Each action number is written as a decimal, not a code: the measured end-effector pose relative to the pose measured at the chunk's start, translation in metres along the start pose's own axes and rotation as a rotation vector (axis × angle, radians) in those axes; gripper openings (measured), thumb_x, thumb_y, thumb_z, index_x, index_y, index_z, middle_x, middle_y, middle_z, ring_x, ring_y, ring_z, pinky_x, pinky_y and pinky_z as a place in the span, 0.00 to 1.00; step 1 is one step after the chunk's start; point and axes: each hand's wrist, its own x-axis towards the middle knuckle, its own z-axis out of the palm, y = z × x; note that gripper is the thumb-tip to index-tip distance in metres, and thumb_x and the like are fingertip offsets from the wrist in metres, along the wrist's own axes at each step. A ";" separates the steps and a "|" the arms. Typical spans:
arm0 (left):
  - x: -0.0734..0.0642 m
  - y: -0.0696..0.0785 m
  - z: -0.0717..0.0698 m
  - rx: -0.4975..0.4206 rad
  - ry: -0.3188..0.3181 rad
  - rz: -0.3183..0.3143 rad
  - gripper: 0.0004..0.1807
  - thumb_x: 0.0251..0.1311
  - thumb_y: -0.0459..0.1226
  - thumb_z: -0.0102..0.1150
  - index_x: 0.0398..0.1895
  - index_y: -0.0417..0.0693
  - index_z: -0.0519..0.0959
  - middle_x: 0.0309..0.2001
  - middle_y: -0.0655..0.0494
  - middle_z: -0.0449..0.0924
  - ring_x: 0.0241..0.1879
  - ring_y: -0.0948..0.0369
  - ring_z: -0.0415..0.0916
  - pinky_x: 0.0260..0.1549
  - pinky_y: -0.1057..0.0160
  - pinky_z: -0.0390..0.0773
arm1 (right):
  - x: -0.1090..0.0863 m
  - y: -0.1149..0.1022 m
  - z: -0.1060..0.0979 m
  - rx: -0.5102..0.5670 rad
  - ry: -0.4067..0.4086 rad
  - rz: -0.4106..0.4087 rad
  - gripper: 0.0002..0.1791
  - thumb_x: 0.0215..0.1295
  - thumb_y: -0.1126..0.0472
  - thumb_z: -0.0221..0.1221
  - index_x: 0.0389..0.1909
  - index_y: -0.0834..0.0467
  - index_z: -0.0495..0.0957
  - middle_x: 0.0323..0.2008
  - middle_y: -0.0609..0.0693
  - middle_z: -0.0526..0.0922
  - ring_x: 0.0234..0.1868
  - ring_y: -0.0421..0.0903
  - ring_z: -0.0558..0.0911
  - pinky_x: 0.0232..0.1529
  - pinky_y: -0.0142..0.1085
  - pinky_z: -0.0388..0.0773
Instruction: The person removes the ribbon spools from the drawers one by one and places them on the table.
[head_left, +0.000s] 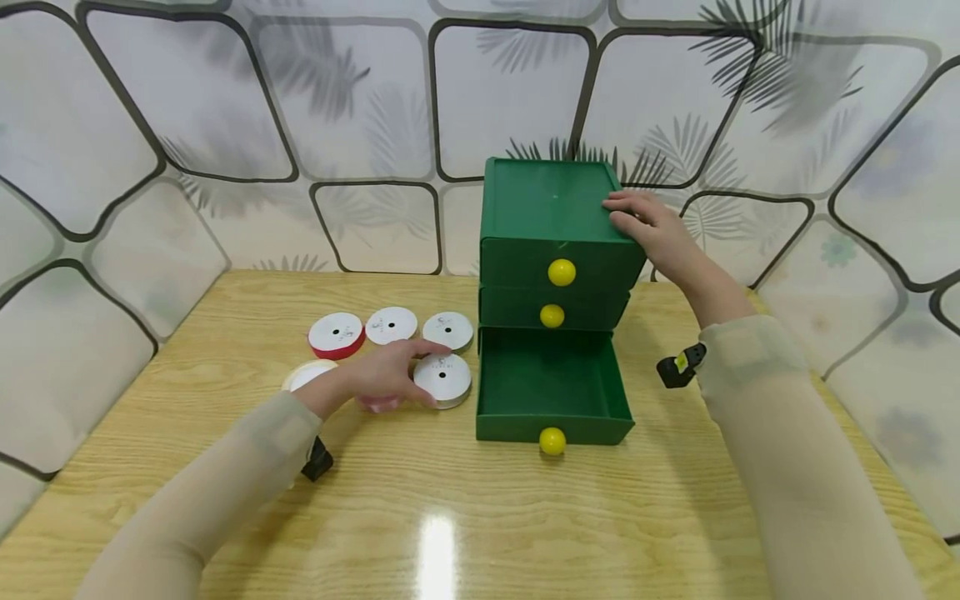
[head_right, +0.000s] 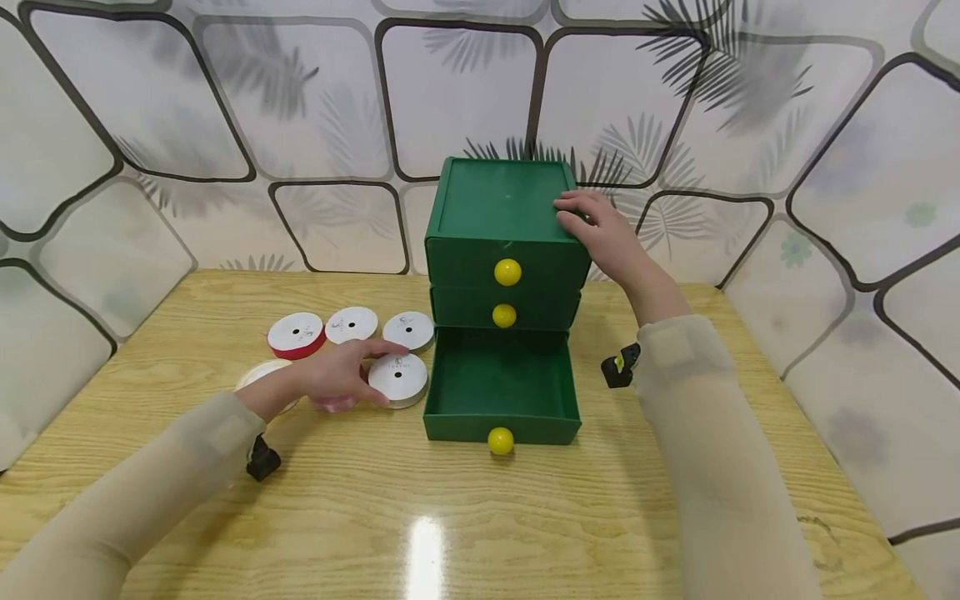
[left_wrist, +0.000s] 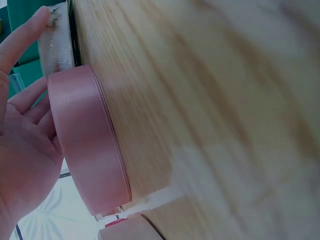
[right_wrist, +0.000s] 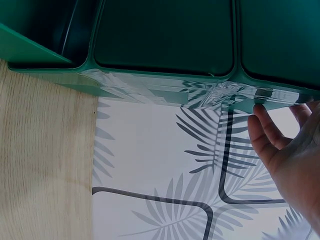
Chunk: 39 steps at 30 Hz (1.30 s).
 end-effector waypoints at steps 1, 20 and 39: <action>0.000 0.000 0.000 0.006 0.003 0.003 0.44 0.48 0.43 0.76 0.69 0.65 0.65 0.49 0.51 0.75 0.08 0.58 0.62 0.07 0.66 0.64 | 0.000 0.000 0.000 -0.001 0.000 -0.001 0.28 0.77 0.52 0.45 0.68 0.67 0.65 0.72 0.57 0.56 0.74 0.54 0.50 0.70 0.52 0.47; -0.010 -0.001 -0.003 0.029 0.032 0.083 0.40 0.50 0.43 0.75 0.68 0.58 0.68 0.61 0.52 0.68 0.11 0.58 0.67 0.10 0.65 0.68 | -0.001 0.000 0.003 0.011 -0.009 0.014 0.28 0.77 0.52 0.44 0.69 0.66 0.64 0.72 0.56 0.55 0.73 0.54 0.50 0.70 0.53 0.48; -0.042 0.030 0.024 -0.059 0.312 0.373 0.25 0.55 0.40 0.71 0.58 0.50 0.76 0.53 0.47 0.79 0.53 0.53 0.76 0.56 0.41 0.67 | -0.001 -0.004 0.000 0.012 -0.004 0.005 0.27 0.77 0.52 0.44 0.68 0.67 0.65 0.72 0.57 0.56 0.74 0.54 0.49 0.70 0.53 0.47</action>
